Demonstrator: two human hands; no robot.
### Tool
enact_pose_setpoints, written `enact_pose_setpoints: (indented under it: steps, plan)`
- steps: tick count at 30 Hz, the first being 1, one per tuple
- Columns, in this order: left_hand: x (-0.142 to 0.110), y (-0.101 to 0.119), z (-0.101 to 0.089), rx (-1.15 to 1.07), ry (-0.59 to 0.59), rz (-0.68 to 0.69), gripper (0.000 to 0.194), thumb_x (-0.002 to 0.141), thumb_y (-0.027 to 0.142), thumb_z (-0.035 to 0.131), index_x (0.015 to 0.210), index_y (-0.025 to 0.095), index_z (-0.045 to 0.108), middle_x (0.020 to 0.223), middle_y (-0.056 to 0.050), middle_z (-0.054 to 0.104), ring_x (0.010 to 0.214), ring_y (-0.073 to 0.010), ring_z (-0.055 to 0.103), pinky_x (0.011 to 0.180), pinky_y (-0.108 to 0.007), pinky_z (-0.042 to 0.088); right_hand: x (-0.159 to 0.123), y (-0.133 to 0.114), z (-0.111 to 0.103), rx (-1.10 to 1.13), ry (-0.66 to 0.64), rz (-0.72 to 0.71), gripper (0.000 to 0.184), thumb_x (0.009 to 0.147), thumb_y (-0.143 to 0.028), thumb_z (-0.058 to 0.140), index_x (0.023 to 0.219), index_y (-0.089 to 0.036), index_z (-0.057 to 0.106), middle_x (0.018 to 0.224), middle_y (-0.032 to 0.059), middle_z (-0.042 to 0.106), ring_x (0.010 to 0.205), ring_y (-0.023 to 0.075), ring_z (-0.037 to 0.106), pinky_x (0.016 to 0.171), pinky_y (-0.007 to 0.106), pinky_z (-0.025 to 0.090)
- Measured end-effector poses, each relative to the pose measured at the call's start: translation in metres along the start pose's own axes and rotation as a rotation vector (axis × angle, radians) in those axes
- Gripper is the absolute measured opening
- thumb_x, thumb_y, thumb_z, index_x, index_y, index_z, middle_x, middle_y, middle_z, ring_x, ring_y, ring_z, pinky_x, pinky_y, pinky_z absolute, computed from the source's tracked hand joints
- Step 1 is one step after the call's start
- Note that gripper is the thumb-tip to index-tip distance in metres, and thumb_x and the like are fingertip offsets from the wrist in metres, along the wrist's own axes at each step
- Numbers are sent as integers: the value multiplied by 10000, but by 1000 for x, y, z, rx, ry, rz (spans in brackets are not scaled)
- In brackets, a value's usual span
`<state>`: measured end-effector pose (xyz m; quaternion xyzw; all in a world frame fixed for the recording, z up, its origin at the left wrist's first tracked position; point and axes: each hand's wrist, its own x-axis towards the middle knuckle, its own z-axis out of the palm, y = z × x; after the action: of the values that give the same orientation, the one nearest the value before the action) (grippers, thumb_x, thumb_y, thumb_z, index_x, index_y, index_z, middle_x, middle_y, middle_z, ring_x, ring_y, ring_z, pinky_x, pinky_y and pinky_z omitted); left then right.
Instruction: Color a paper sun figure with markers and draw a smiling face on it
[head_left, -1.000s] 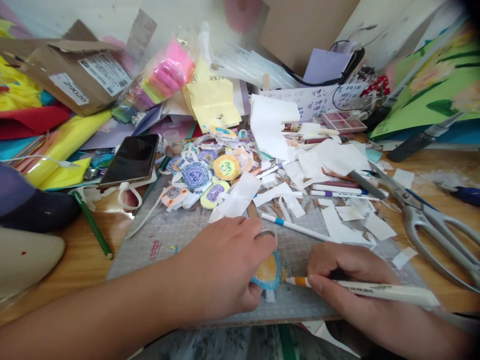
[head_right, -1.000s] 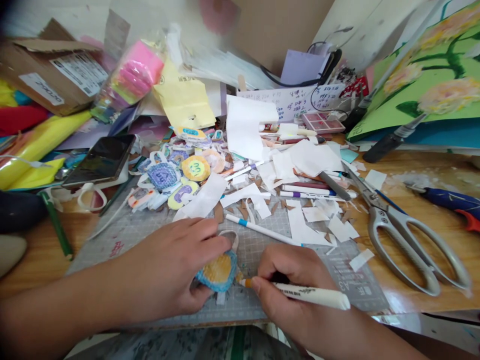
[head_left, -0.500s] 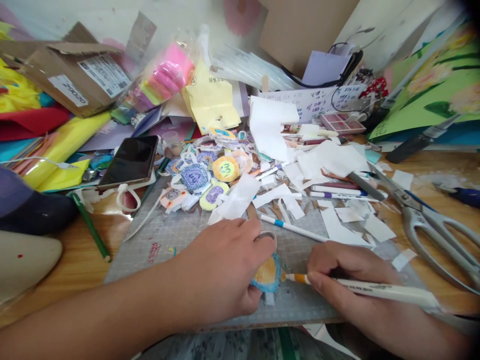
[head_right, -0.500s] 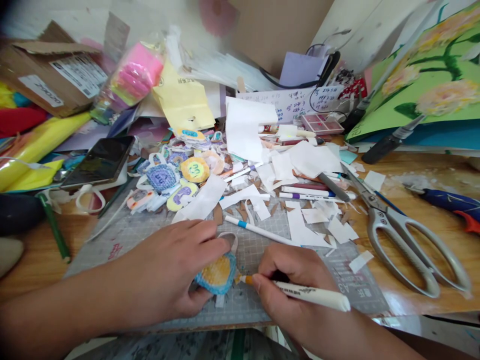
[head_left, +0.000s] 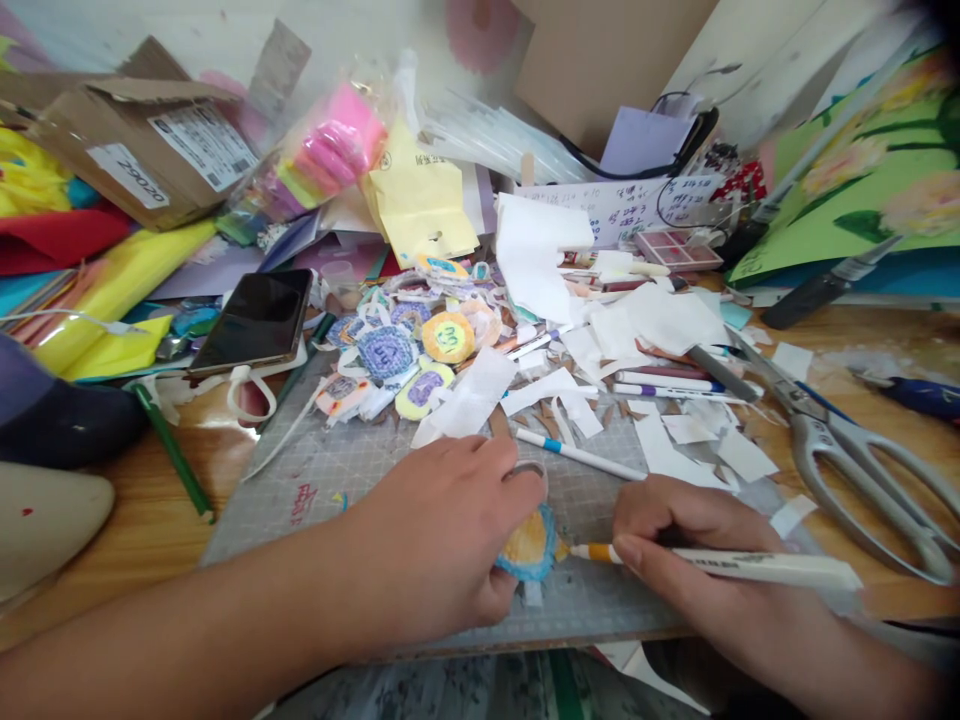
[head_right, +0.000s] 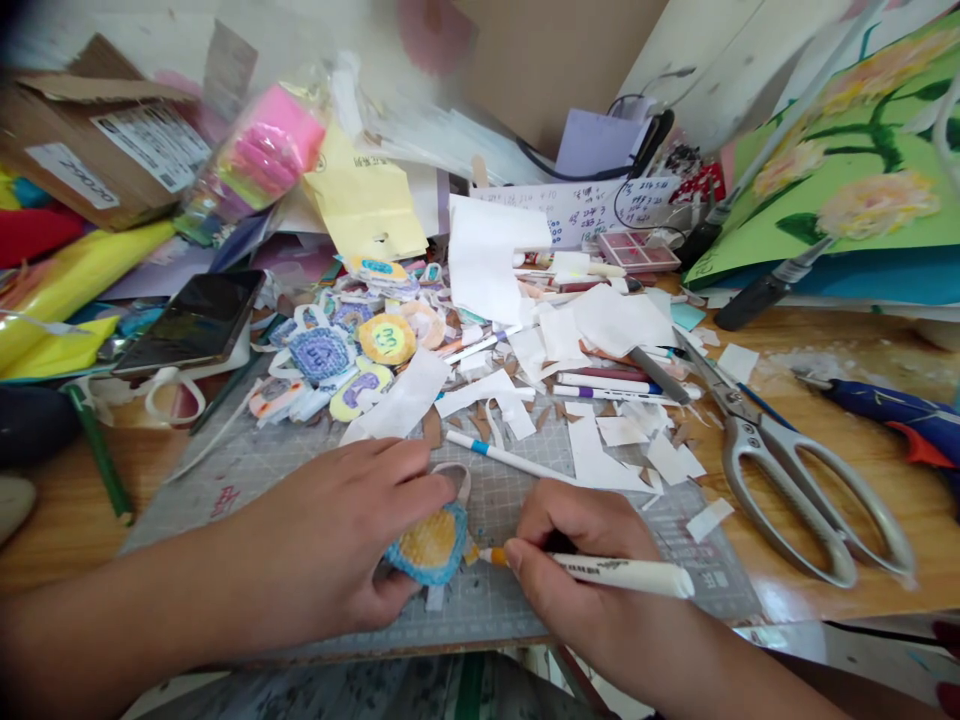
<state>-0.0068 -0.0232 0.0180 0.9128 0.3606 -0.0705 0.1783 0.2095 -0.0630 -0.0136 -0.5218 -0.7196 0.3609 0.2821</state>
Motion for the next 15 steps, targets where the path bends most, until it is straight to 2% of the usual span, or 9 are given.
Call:
enact_pose_setpoints:
  steps: [5,15]
  plan:
    - [0,-1,1,-13,10,10,332,705,281,627,1022,213,553,1231,-125,508,1037,-316,553,848,-489,477,1,0,0,19,-11,-5,232,818,-231,502,587,-216,490,525,-29,523,473,123,474,442,230,364]
    - [0,-1,2,-7,16,5,332,699,295,635,1011,215,555,1205,-120,519,1000,-303,561,840,-473,481,-1,-2,0,7,-12,-6,232,816,-235,511,585,-216,499,520,-27,524,472,127,482,439,230,364]
